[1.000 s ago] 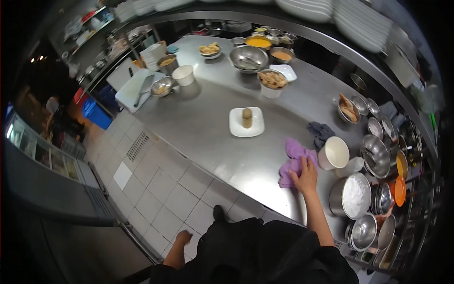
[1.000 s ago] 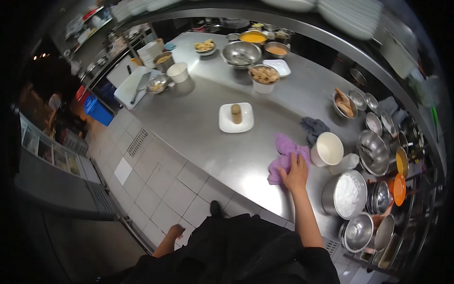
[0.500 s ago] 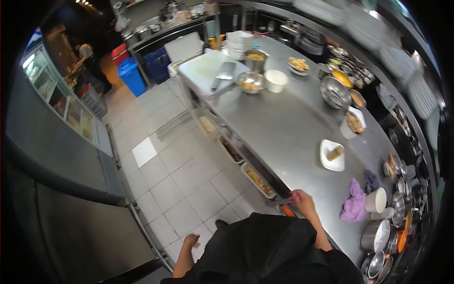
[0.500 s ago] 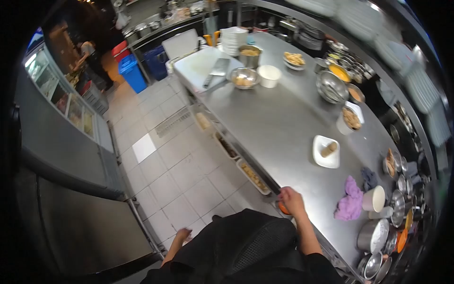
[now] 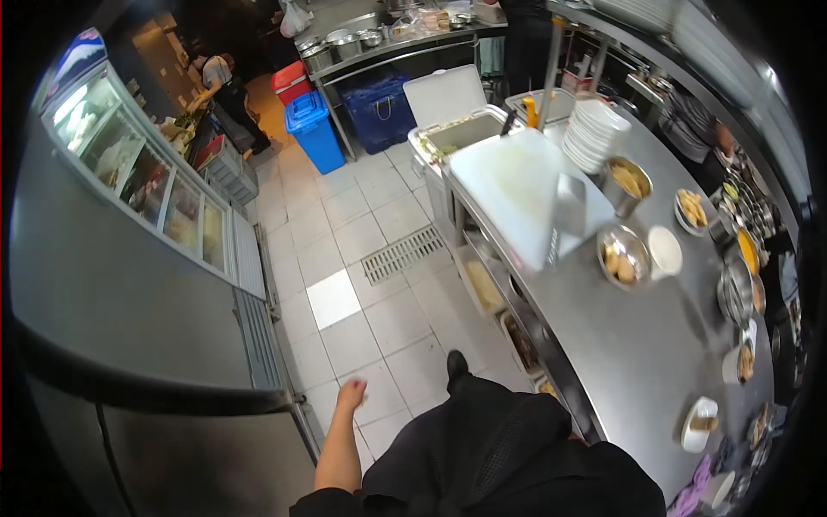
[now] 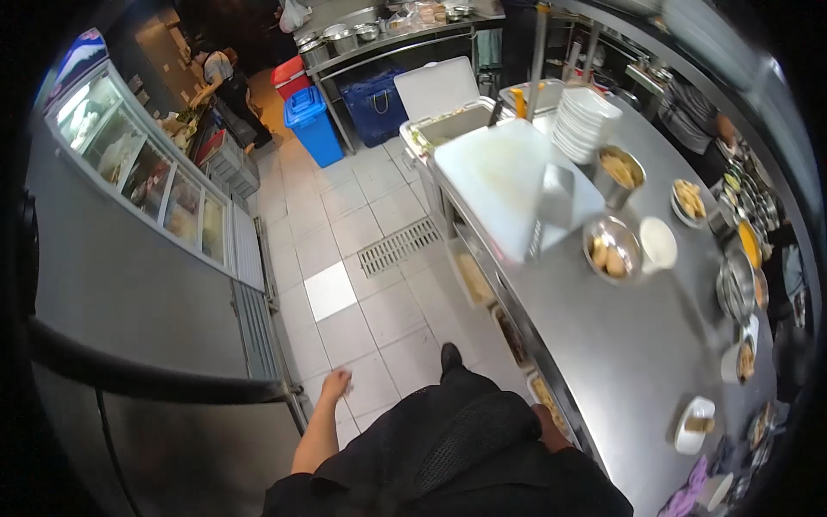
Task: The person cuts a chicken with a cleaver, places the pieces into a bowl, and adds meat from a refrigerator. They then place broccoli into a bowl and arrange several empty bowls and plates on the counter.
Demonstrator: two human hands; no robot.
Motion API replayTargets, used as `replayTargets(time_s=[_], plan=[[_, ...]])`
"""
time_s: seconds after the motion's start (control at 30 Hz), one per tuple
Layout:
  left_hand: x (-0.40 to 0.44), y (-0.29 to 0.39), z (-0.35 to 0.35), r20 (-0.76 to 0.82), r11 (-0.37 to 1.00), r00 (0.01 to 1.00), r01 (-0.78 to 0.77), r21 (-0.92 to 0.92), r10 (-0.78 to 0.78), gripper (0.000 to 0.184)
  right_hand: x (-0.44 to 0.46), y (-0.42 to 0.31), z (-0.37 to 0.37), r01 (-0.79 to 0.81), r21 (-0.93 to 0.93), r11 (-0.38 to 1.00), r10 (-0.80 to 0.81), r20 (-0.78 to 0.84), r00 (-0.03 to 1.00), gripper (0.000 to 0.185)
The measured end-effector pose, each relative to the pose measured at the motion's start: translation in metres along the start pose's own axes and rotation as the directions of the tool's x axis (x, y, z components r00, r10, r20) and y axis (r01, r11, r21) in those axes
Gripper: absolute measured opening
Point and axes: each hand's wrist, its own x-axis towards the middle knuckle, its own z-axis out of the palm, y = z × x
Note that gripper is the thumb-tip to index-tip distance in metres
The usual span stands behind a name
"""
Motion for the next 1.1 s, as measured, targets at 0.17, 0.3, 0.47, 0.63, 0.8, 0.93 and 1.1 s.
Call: replayTargets(time_s=[0.17, 0.3, 0.47, 0.63, 0.8, 0.93, 1.1], plan=[[0.011, -0.139, 0.029, 0.465, 0.680, 0.502, 0.607, 0.411, -0.729, 0.047, 0.135, -0.114, -0.084, -0.081, 0.003, 0.997, 0.081, 0.067, 0.994, 0.026], [0.076, -0.119, 0.019, 0.466, 0.792, 0.641, 0.490, 0.364, -0.610, 0.046, 0.216, -0.273, -0.243, 0.075, 0.462, 0.884, 0.002, -0.163, 0.987, 0.027], [0.249, -0.096, -0.030, 0.390, 0.905, 0.838, 0.253, 0.341, -0.381, 0.044, 0.298, -0.414, -0.380, 0.171, 0.676, 0.717, -0.138, -0.103, 0.985, 0.026], [0.402, -0.075, -0.106, 0.330, 0.929, 0.936, -0.007, 0.370, -0.125, 0.043, 0.364, -0.496, -0.468, 0.182, 0.780, 0.599, -0.131, -0.128, 0.983, 0.026], [0.724, 0.064, -0.335, 0.209, 0.983, 0.961, 0.180, 0.035, -0.183, 0.032, 0.389, -0.547, -0.598, 0.409, 0.822, 0.396, -0.081, -0.412, 0.907, 0.016], [0.818, 0.259, -0.465, -0.205, 0.956, 0.974, -0.147, -0.254, 0.096, 0.029, 0.434, -0.560, -0.692, 0.577, 0.775, 0.259, -0.018, -0.593, 0.805, 0.014], [0.888, 0.391, -0.481, -0.109, 0.692, 0.974, -0.219, -0.688, 0.199, 0.015, 0.542, -0.581, -0.802, 0.621, 0.765, 0.169, 0.048, -0.636, 0.770, 0.020]])
